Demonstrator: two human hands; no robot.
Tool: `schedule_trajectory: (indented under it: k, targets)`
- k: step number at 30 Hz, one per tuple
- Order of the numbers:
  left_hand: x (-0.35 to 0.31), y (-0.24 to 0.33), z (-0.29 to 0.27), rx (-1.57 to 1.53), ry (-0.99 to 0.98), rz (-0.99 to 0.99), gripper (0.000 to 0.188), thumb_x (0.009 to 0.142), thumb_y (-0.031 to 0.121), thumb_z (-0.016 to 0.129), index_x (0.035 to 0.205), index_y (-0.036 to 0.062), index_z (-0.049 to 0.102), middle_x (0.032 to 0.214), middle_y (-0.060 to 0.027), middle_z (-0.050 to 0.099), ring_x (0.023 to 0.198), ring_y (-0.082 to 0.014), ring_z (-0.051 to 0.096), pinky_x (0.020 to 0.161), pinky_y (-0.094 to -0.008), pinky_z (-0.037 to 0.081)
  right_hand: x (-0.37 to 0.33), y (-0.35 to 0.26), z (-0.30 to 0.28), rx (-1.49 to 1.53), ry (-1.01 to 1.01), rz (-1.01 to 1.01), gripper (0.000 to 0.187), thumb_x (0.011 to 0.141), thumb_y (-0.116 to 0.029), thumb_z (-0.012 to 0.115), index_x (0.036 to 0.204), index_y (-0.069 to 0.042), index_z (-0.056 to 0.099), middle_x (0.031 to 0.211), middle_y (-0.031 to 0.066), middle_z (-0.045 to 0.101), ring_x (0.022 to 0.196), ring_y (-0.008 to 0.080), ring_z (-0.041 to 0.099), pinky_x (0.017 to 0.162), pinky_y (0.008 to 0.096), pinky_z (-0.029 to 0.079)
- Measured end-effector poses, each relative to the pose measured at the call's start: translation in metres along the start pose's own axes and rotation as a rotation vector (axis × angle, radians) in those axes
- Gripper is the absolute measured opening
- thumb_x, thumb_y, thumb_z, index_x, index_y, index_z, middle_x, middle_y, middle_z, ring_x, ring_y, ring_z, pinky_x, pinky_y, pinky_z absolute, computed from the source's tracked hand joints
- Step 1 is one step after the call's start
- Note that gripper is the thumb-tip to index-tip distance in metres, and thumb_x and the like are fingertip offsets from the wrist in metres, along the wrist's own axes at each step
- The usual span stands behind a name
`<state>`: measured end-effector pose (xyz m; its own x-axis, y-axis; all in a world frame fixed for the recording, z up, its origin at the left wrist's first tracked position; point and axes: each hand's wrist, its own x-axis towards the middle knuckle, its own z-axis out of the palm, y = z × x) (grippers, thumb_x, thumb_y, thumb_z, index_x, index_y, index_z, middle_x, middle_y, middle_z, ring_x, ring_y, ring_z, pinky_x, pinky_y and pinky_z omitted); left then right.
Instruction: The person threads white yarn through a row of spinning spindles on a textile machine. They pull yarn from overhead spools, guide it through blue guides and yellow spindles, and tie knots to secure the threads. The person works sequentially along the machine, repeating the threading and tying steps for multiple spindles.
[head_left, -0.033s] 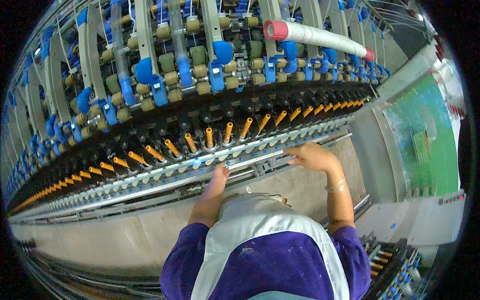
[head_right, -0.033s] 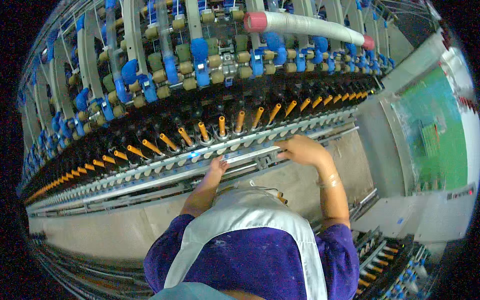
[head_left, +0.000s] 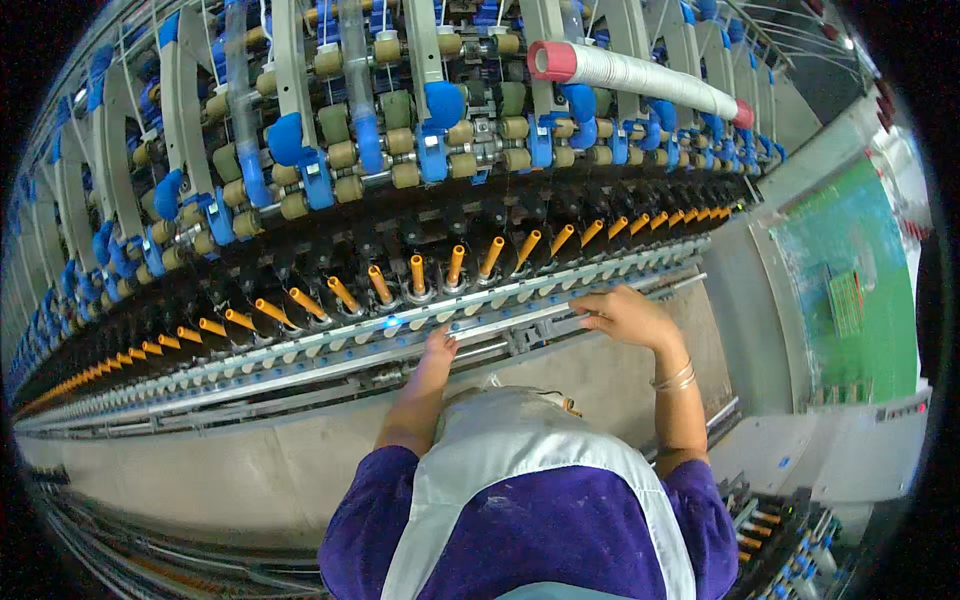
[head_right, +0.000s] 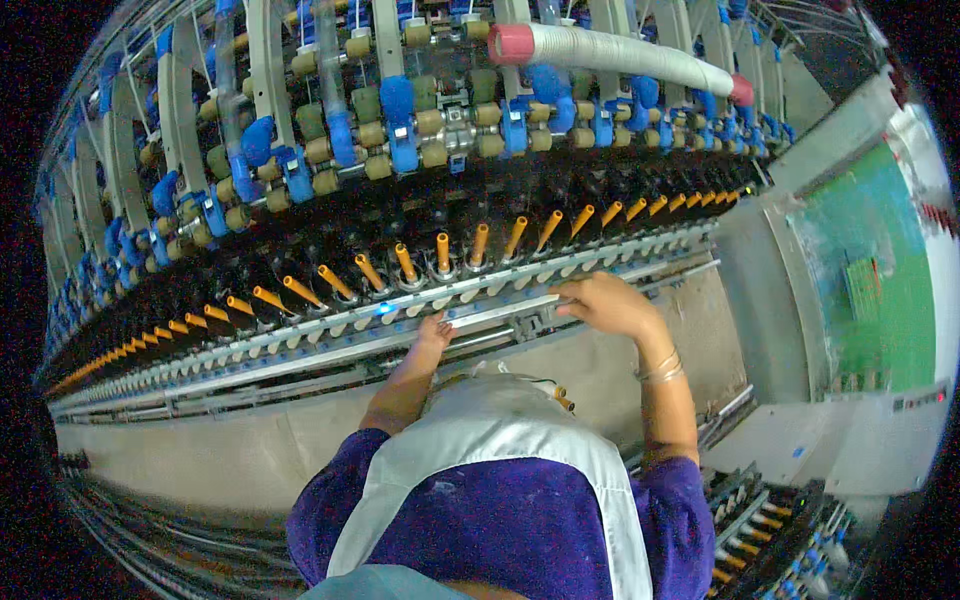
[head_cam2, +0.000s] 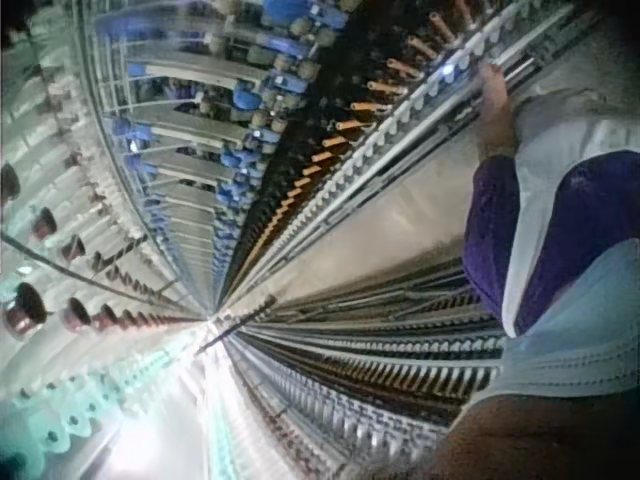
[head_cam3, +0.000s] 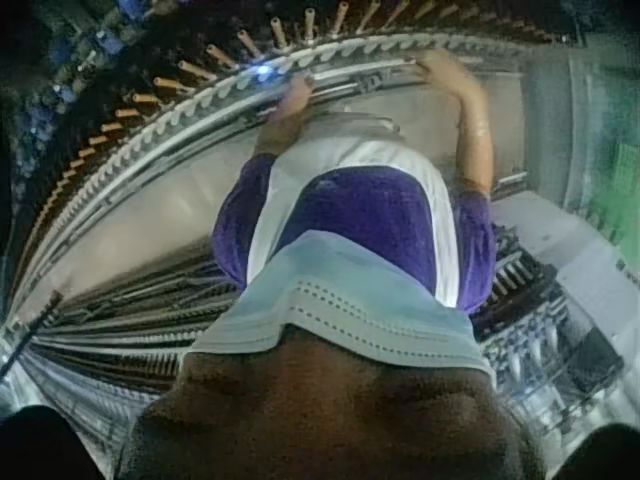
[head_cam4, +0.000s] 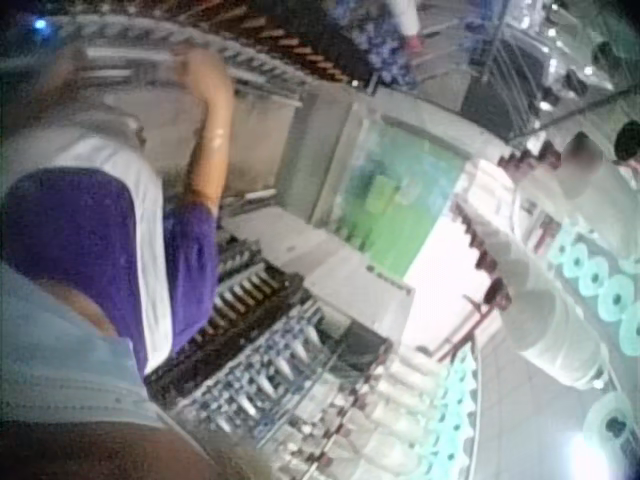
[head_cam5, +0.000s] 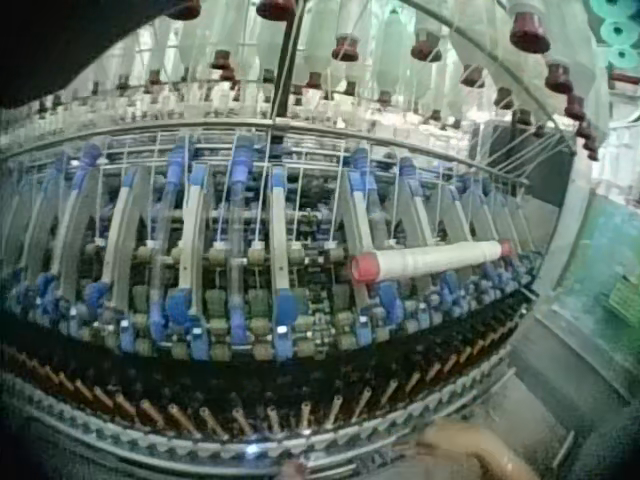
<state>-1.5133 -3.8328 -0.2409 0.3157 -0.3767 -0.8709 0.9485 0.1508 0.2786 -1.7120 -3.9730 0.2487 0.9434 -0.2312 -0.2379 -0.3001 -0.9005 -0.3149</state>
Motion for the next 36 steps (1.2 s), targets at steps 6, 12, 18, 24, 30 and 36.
schedule_trajectory:
  k: [6, 12, 18, 24, 30, 36]
  targets:
    - [0.022, -0.008, 0.014, -0.181, -0.096, 0.189, 0.019, 0.085, 0.009, 0.058, 0.103, 0.0129, 0.054, 0.099, -0.0034, 0.061, 0.092, -0.0196, 0.056, 0.082, -0.0394, 0.043, 0.044, 0.023, 0.036, 0.551, 0.325, -0.162, 0.017, 0.087, -0.017, 0.061, 0.085, -0.002, 0.068, 0.075, 0.0127, 0.067, 0.07, 0.032, 0.065, 0.064, 0.0386, 0.05]
    - [-0.045, 0.004, 0.001, -0.113, -0.318, 0.26, 0.029, 0.085, 0.011, 0.065, 0.112, 0.0106, 0.055, 0.106, -0.0071, 0.063, 0.112, -0.0272, 0.057, 0.092, -0.053, 0.043, 0.099, -0.033, -0.027, 0.312, 0.861, -0.555, 0.018, 0.085, -0.013, 0.064, 0.099, -0.001, 0.065, 0.097, 0.0147, 0.066, 0.091, 0.0308, 0.064, 0.08, 0.0354, 0.051]
    - [-0.192, 0.029, 0.061, 0.553, -0.519, 0.315, 0.042, 0.091, 0.016, 0.059, 0.128, -0.0009, 0.049, 0.12, -0.0156, 0.059, 0.109, -0.03, 0.06, 0.089, -0.0437, 0.052, 0.21, -0.103, -0.119, -0.211, 0.961, -0.852, 0.027, 0.086, -0.03, 0.063, 0.105, -0.01, 0.063, 0.097, 0.0081, 0.066, 0.09, 0.0298, 0.062, 0.09, 0.0401, 0.046]
    - [-0.344, 0.091, 0.126, 0.332, -0.524, 0.87, 0.041, 0.094, 0.023, 0.059, 0.126, -0.0004, 0.048, 0.115, -0.0175, 0.06, 0.103, -0.0242, 0.063, 0.085, -0.0336, 0.053, 0.206, -0.142, -0.203, 0.052, 1.275, -0.867, 0.018, 0.078, -0.024, 0.061, 0.065, -0.011, 0.057, 0.06, 0.0079, 0.057, 0.057, 0.0256, 0.057, 0.055, 0.0398, 0.045]
    - [-0.411, 0.17, 0.181, 0.106, -0.755, 1.07, 0.046, 0.091, 0.027, 0.064, 0.121, -0.0008, 0.044, 0.113, -0.015, 0.058, 0.096, -0.029, 0.064, 0.077, -0.0345, 0.058, 0.23, -0.18, -0.36, 1.35, 0.38, -0.767, 0.022, 0.09, -0.018, 0.047, 0.071, -0.011, 0.041, 0.055, 0.0007, 0.036, 0.041, 0.0121, 0.027, 0.037, 0.0278, 0.023]
    - [-0.438, 0.147, 0.199, 0.201, -0.721, 1.245, 0.022, 0.095, 0.014, 0.054, 0.088, -0.0054, 0.061, 0.068, -0.0103, 0.062, 0.058, -0.0144, 0.06, 0.052, -0.0268, 0.049, 0.231, -0.182, -0.356, 1.401, 0.341, -0.708, 0.022, 0.086, -0.018, 0.047, 0.067, -0.013, 0.037, 0.054, -0.0011, 0.034, 0.04, 0.0097, 0.026, 0.035, 0.0247, 0.02]
